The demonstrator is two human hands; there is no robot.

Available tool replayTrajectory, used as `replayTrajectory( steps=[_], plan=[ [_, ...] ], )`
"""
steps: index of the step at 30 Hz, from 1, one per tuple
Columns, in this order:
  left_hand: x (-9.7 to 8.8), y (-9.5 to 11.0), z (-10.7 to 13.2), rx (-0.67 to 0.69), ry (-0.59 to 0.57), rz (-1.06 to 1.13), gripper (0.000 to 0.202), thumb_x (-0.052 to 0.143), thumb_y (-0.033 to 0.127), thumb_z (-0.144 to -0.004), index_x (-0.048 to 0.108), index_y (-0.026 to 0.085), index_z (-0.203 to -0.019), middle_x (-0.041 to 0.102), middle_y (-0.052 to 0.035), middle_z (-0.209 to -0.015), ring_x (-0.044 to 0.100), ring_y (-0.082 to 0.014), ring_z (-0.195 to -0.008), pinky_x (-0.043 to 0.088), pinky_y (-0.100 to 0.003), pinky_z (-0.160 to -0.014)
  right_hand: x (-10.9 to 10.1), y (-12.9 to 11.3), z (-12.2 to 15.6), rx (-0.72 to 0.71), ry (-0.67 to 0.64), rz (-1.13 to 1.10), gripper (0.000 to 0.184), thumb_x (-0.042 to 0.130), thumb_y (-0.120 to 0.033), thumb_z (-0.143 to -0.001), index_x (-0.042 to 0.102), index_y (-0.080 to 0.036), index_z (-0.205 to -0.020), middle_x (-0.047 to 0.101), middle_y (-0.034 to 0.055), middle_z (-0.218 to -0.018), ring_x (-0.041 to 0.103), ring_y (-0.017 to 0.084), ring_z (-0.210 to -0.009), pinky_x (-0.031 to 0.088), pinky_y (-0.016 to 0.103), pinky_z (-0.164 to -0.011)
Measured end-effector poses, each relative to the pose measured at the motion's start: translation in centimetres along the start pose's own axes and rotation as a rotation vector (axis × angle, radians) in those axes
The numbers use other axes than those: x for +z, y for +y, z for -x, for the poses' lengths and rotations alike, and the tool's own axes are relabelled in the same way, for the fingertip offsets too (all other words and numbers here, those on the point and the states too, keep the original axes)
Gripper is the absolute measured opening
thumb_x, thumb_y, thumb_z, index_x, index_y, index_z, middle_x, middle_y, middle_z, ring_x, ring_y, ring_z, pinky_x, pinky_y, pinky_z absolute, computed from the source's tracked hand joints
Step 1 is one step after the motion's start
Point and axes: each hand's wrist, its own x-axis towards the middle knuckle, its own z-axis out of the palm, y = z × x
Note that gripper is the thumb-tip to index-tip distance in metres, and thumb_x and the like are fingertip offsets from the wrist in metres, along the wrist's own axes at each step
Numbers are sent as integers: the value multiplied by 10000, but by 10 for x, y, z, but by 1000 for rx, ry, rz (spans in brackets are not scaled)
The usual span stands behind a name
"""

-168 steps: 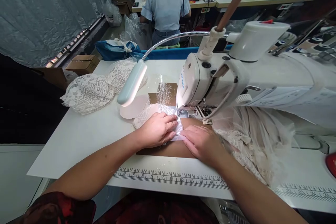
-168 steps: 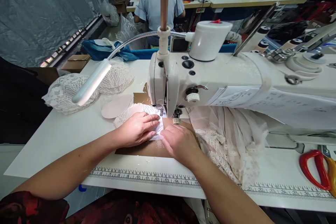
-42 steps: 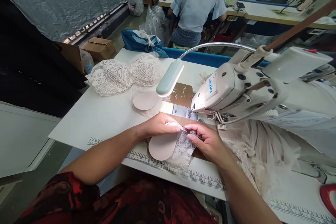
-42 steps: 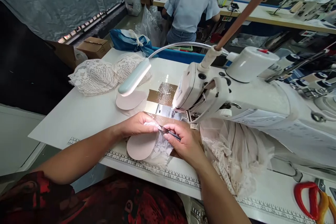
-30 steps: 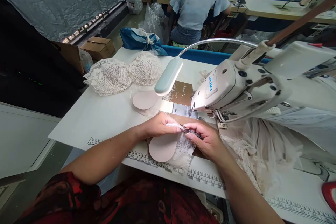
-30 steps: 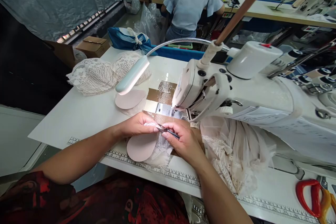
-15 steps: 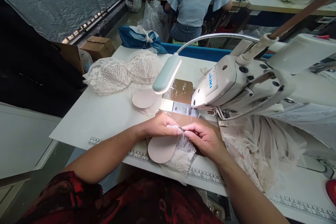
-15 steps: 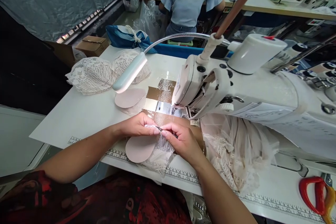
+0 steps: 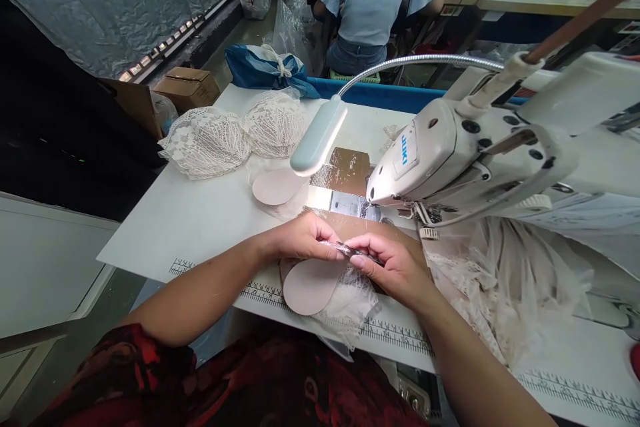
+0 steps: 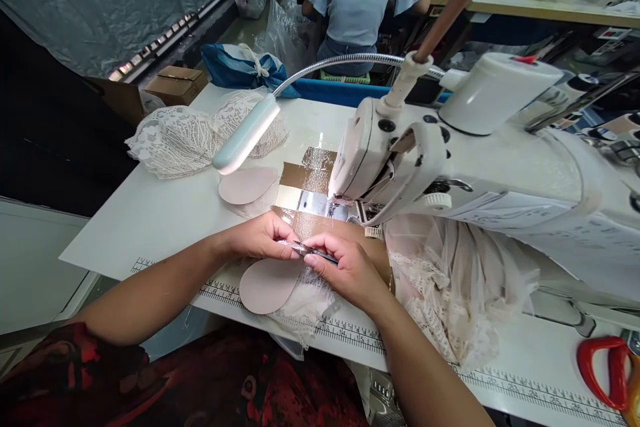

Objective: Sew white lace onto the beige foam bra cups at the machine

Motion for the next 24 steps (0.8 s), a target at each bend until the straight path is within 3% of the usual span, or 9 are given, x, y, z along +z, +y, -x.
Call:
replayTrajectory(
  steps=[4,12,19,24],
  plan=[
    [0,0,0,-2,23,39,332,741,409,-692,643,92,-697,482,14,-607,410,-82,-569,293,-195,-498,-1,3,0,23,16,-33,285,570,-420,-859,660,-188,-998,685,51,-870,599,159,-703,476,286,-632],
    [3,1,0,-28,-5,17,368,743,440,-691,625,93,-663,425,35,-566,333,-57,-518,209,-185,-449,2,-2,0,-7,-23,-23,243,569,-386,-867,672,-205,-993,690,44,-876,625,171,-770,477,282,-654],
    [3,2,1,-33,-34,-13,345,730,412,-710,591,104,-638,408,43,-555,340,-58,-516,232,-182,-447,3,-3,0,9,7,-4,211,564,-372,-869,686,-202,-890,696,39,-847,625,170,-763,480,288,-684],
    [2,-2,-3,50,-55,-34,285,673,383,-777,656,101,-746,550,-2,-665,485,-93,-620,363,-198,-553,9,0,-2,115,48,-206,352,644,-413,-807,605,-210,-1091,687,44,-929,649,182,-799,520,302,-693]
  ],
)
